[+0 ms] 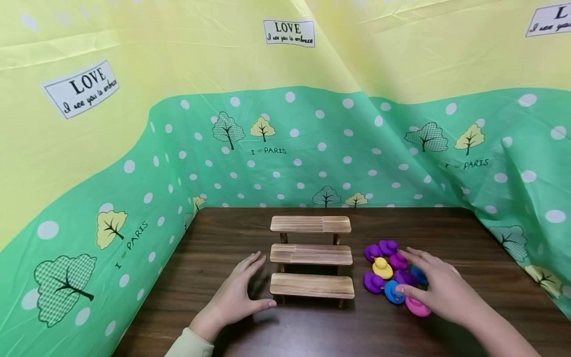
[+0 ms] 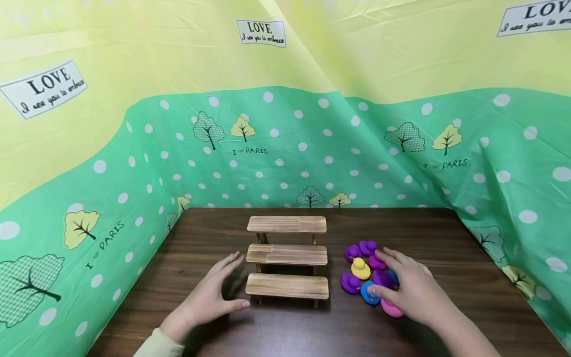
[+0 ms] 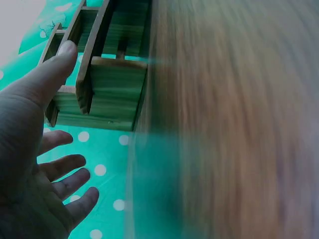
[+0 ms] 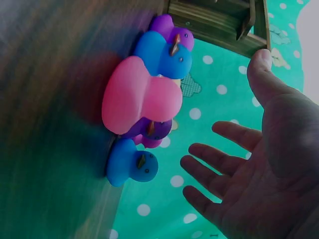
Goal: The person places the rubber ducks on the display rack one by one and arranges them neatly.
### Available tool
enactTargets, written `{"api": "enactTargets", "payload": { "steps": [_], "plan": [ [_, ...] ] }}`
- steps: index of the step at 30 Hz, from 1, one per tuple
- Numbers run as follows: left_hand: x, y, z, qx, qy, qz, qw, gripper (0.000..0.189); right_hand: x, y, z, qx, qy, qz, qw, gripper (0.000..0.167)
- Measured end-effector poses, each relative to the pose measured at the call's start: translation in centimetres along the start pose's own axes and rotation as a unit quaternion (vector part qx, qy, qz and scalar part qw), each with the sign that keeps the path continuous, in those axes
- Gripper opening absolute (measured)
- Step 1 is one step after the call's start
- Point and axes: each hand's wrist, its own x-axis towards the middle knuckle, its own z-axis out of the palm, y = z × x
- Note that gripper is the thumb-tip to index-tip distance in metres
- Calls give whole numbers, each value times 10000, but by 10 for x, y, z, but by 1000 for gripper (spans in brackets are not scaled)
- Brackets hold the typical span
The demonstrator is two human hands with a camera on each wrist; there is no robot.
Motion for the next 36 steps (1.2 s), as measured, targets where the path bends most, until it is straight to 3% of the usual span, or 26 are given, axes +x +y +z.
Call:
{"api": "enactTargets", "payload": {
  "steps": [4,9,21,24,28,36],
  "plan": [
    [4,1,5,-294,25,18,9996,96,9,6,-2,378,100,-46,9992,77],
    [8,0,12,-672,-88,-50,9977,91,20,12,-5,986,-140,182,9949,73],
    [13,-5,23,-1324,-245,71,9909,88,53,35,-3,1614,-428,503,9847,60],
    [14,-5,27,-1828,-369,44,9824,85,62,43,-1,1720,-492,453,9828,55],
    [14,-6,31,-2567,-500,-85,9652,83,74,53,3,1724,-603,407,9823,45],
    [15,-4,38,-3082,-561,-536,9481,73,87,75,11,1679,-883,397,9810,37]
  ]
}}
